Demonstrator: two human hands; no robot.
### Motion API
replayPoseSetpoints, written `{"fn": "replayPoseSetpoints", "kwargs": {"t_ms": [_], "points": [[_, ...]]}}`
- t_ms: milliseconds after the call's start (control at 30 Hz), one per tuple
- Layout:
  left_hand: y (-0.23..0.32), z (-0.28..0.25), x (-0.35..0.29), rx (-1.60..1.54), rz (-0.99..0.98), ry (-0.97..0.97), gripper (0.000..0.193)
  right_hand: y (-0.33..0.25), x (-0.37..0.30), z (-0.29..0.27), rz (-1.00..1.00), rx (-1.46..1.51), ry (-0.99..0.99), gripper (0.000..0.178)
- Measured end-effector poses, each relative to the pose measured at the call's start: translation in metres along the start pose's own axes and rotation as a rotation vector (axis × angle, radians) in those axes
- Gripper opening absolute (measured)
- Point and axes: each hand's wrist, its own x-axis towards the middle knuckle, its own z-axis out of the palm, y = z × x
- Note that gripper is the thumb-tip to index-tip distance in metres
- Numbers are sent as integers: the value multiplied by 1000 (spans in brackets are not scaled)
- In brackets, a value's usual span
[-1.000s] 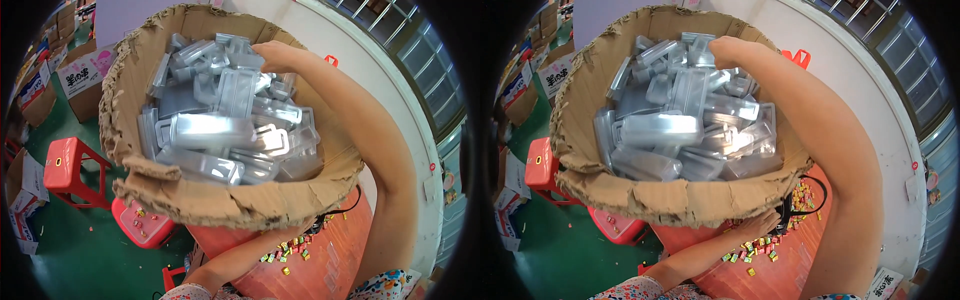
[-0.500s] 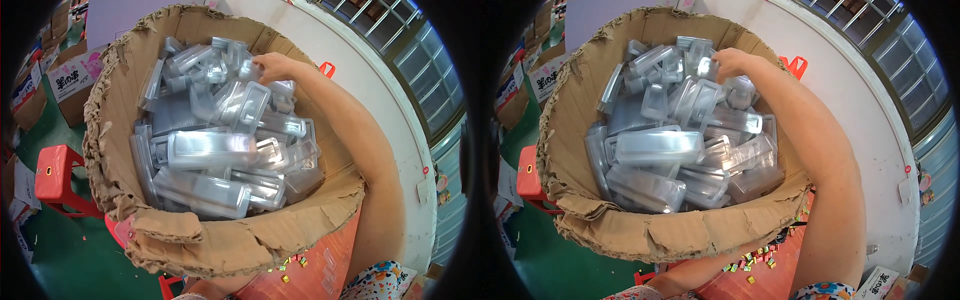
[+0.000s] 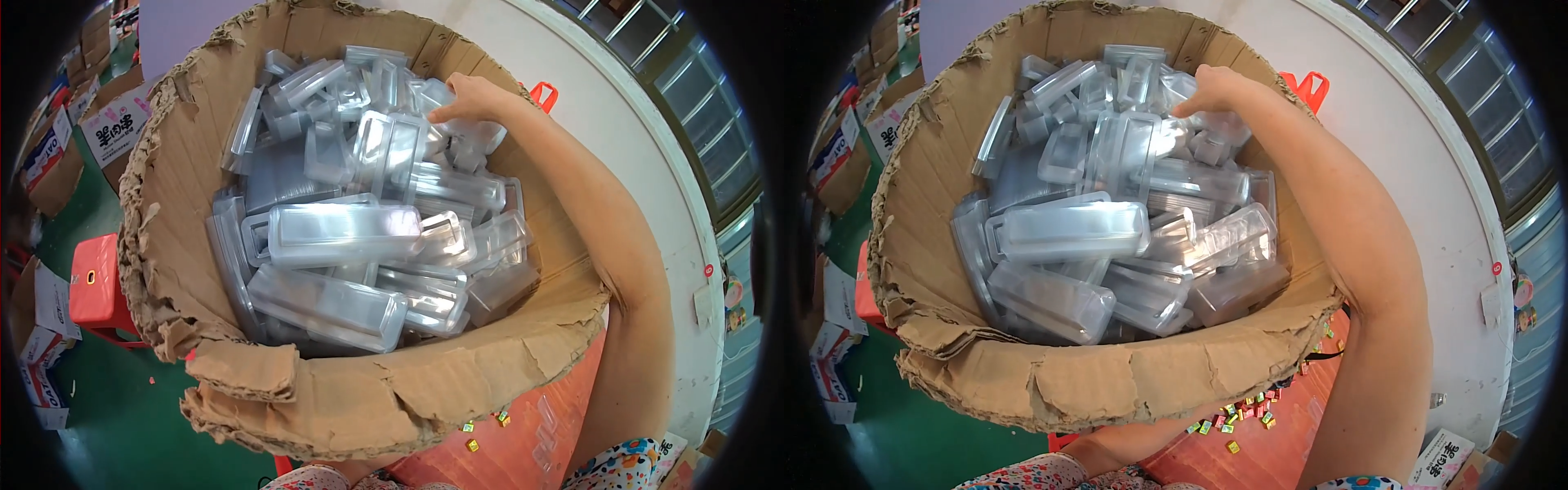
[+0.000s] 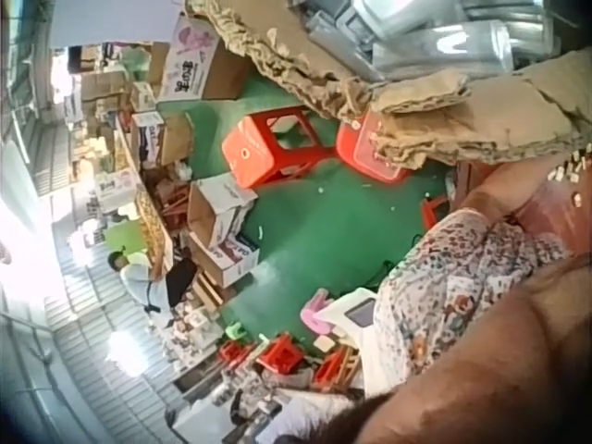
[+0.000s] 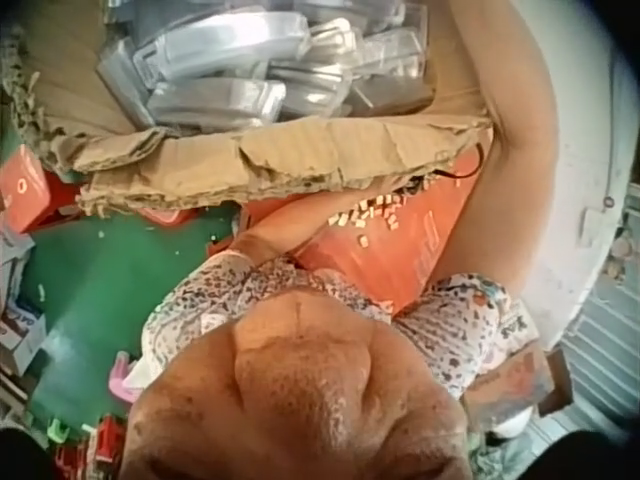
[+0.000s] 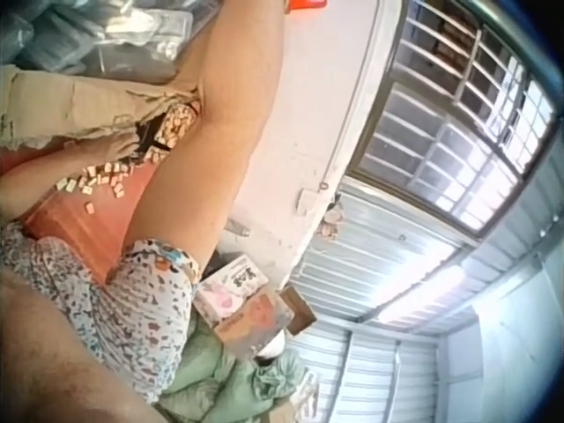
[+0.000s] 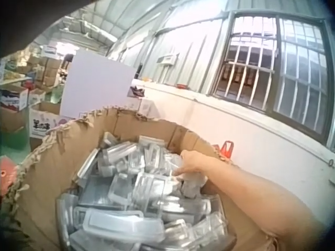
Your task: Packaging small colorful rectangular items into clear plastic tray containers.
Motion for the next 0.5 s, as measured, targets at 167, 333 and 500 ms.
{"fn": "replayPoseSetpoints", "kwargs": {"t_ms": [167, 333, 500], "points": [[-91, -20, -84, 461, 436, 529, 22, -105, 10, -16, -365, 503, 362, 50], [88, -175, -363, -357, -347, 814, 31, -151, -79, -50, -680, 526, -363, 50], [314, -372, -620, -1135, -1142, 1091, 42, -192, -113, -51, -752, -100, -242, 76]]}}
